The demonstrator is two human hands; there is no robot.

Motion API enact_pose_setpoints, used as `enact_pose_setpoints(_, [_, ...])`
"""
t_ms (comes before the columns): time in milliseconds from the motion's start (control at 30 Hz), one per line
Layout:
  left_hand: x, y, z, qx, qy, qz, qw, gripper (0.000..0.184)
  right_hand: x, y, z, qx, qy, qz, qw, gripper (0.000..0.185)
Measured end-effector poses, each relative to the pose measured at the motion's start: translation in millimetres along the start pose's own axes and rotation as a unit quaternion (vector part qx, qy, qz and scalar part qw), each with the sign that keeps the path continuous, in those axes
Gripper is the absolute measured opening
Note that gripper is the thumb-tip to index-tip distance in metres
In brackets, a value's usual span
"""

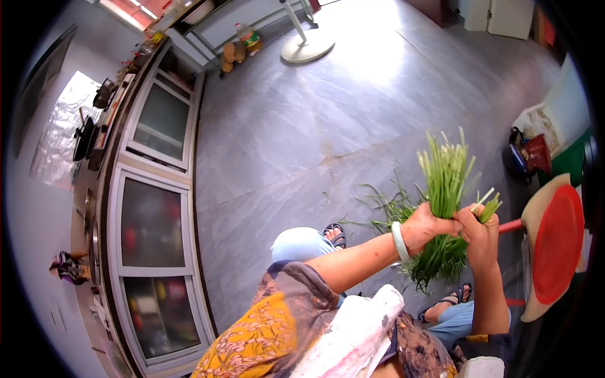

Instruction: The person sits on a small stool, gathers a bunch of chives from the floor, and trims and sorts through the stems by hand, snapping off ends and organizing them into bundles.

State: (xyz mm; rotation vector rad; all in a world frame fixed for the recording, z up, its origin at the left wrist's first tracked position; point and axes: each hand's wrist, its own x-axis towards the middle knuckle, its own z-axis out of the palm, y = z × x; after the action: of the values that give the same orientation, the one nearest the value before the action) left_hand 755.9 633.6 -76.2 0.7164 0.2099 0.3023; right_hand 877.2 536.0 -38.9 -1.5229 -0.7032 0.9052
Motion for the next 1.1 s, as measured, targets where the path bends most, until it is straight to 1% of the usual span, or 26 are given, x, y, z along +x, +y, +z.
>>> enact_pose_setpoints(33, [2, -3, -4, -0.007, 0.011, -0.003, 1.0, 0.024, 0, -2, -3, -0.007, 0.009, 0.011, 1.0, 0.014])
enact_pose_setpoints(67, [4, -5, -9, -0.002, 0.044, -0.003, 0.999, 0.026, 3, -6, -1, 0.026, -0.005, 0.018, 1.0, 0.017])
enact_pose_setpoints(100, [6, -9, -14, -0.011, 0.048, -0.036, 0.998, 0.028, 6, -4, -4, 0.015, -0.018, 0.008, 1.0, 0.02])
enact_pose_setpoints(133, [4, 0, -8, -0.004, 0.071, -0.063, 0.995, 0.024, 5, -4, -4, 0.024, -0.018, 0.003, 1.0, 0.023])
enact_pose_setpoints(167, [8, -8, -12, -0.01, 0.056, -0.054, 0.997, 0.022, 3, -1, -9, 0.036, -0.018, 0.021, 0.999, 0.022])
enact_pose_setpoints(267, [10, -10, -10, -0.063, 0.099, -0.066, 0.991, 0.017, 2, -5, -15, 0.112, -0.021, 0.043, 0.993, 0.019])
enact_pose_setpoints(367, [12, -7, -8, -0.081, 0.082, -0.053, 0.992, 0.016, 5, 3, -20, 0.156, -0.045, 0.029, 0.986, 0.017])
enact_pose_setpoints(600, [11, -6, -7, -0.057, 0.085, -0.054, 0.993, 0.02, 6, 6, -23, 0.163, -0.064, 0.011, 0.985, 0.017])
enact_pose_setpoints(700, [10, -6, -8, -0.058, 0.09, -0.053, 0.993, 0.02, 6, 3, -21, 0.104, -0.067, -0.034, 0.992, 0.015])
enact_pose_setpoints(800, [10, -7, -9, -0.068, 0.102, -0.054, 0.991, 0.02, 15, 25, -20, 0.013, -0.03, -0.143, 0.989, 0.015])
enact_pose_setpoints(900, [10, -7, -10, -0.069, 0.113, -0.058, 0.99, 0.021, 14, 15, -26, -0.027, 0.036, -0.084, 0.995, 0.014])
enact_pose_setpoints(1000, [10, -7, -11, -0.071, 0.122, -0.062, 0.988, 0.022, 17, 13, -34, 0.087, 0.075, -0.042, 0.992, 0.014])
enact_pose_setpoints(1100, [11, -8, -12, -0.073, 0.128, -0.064, 0.987, 0.022, 20, 12, -39, 0.124, 0.094, -0.047, 0.987, 0.015])
